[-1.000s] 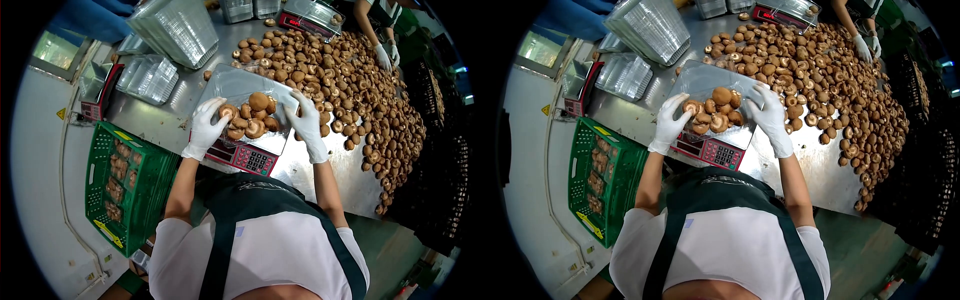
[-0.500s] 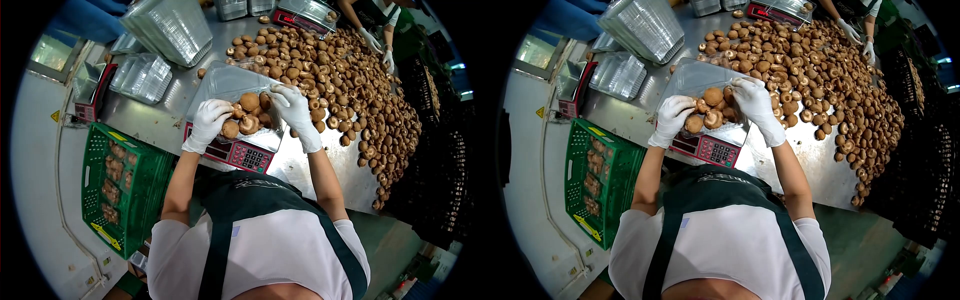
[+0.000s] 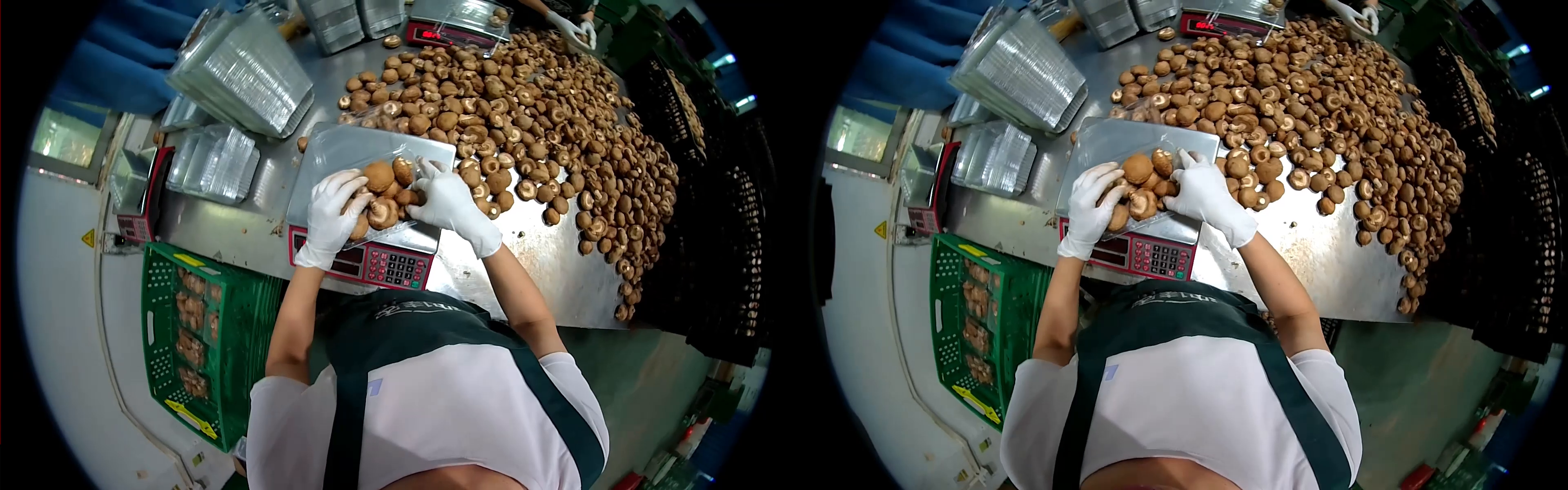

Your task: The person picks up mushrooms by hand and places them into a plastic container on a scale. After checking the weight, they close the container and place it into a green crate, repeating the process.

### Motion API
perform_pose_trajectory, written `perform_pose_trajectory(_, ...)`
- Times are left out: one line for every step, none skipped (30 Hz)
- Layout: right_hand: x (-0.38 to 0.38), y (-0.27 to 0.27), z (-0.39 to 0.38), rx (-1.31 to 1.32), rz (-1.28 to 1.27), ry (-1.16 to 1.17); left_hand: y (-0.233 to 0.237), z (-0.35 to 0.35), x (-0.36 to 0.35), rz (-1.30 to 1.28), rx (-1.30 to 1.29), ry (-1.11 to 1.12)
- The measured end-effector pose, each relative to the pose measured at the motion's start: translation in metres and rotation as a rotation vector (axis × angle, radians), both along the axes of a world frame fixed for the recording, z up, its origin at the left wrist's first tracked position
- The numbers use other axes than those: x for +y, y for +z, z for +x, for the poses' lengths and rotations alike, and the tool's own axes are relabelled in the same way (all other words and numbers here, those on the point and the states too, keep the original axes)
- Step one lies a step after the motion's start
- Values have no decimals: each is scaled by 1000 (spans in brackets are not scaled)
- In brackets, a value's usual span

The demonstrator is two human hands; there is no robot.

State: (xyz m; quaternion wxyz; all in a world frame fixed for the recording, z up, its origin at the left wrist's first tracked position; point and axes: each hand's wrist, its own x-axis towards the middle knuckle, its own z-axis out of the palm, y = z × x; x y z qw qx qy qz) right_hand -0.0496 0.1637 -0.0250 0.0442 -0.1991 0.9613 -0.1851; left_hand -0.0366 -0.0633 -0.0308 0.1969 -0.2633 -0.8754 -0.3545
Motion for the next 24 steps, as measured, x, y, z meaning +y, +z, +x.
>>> perform_pose_trajectory(6, 3, 5, -29, -181, -54, 2, 1, 2, -5, 6, 48)
perform_pose_trajectory(14, 7, 11, -61, -359, -107, 4, 3, 3, -7, 6, 96)
perform_pose_trajectory(25, -1, 17, -37, -497, -167, 5, 4, 1, -81, -19, 60)
perform_pose_trajectory(38, 7, 28, -19, -528, -201, 1, 2, 1, -138, -52, 18)
perform_pose_trajectory(54, 7, 42, -54, -571, -238, 0, 4, 4, -248, -69, 15)
perform_pose_trajectory(71, 9, 57, -82, -618, -280, -1, 6, 6, -360, -80, 7)
perform_pose_trajectory(90, 11, 72, -256, -523, -333, -4, 5, 6, -408, -105, -3)
perform_pose_trajectory(110, 12, 90, -434, -434, -387, -7, 4, 5, -459, -130, -14)
perform_pose_trajectory(135, -6, 111, -493, -389, -356, -6, 3, 5, -474, -131, -14)
perform_pose_trajectory(160, -22, 133, -553, -345, -320, -6, 1, 5, -484, -134, -14)
perform_pose_trajectory(177, -19, 155, -686, -303, -408, -8, 1, 6, -483, -139, -15)
perform_pose_trajectory(192, -15, 178, -821, -264, -493, -8, 0, 6, -485, -145, -13)
perform_pose_trajectory(213, -18, 204, -858, -230, -576, -9, 0, 6, -483, -154, -11)
perform_pose_trajectory(233, -26, 231, -895, -194, -656, -9, 0, 6, -480, -152, -26)
perform_pose_trajectory(248, -35, 259, -842, -233, -708, -9, 0, 6, -485, -158, -12)
perform_pose_trajectory(262, -47, 283, -786, -271, -759, -9, 0, 7, -490, -165, 2)
perform_pose_trajectory(278, -64, 299, -916, -14, -799, -9, 0, 8, -502, -159, 9)
perform_pose_trajectory(289, -79, 312, -1038, 246, -828, -9, 0, 9, -499, -155, -1)
perform_pose_trajectory(291, -81, 319, -940, 296, -824, -8, 0, 11, -503, -156, 8)
perform_pose_trajectory(294, -85, 318, -938, 294, -830, -8, 0, 12, -508, -157, 20)
perform_pose_trajectory(290, -85, 308, -718, 159, -928, -7, 0, 14, -512, -160, 20)
perform_pose_trajectory(285, -84, 293, -494, 24, -1012, -7, 0, 16, -514, -154, 17)
perform_pose_trajectory(275, -75, 271, -440, 11, -1013, -7, -1, 18, -514, -158, 23)
perform_pose_trajectory(263, -64, 242, -386, 1, -1011, -8, -1, 20, -512, -163, 31)
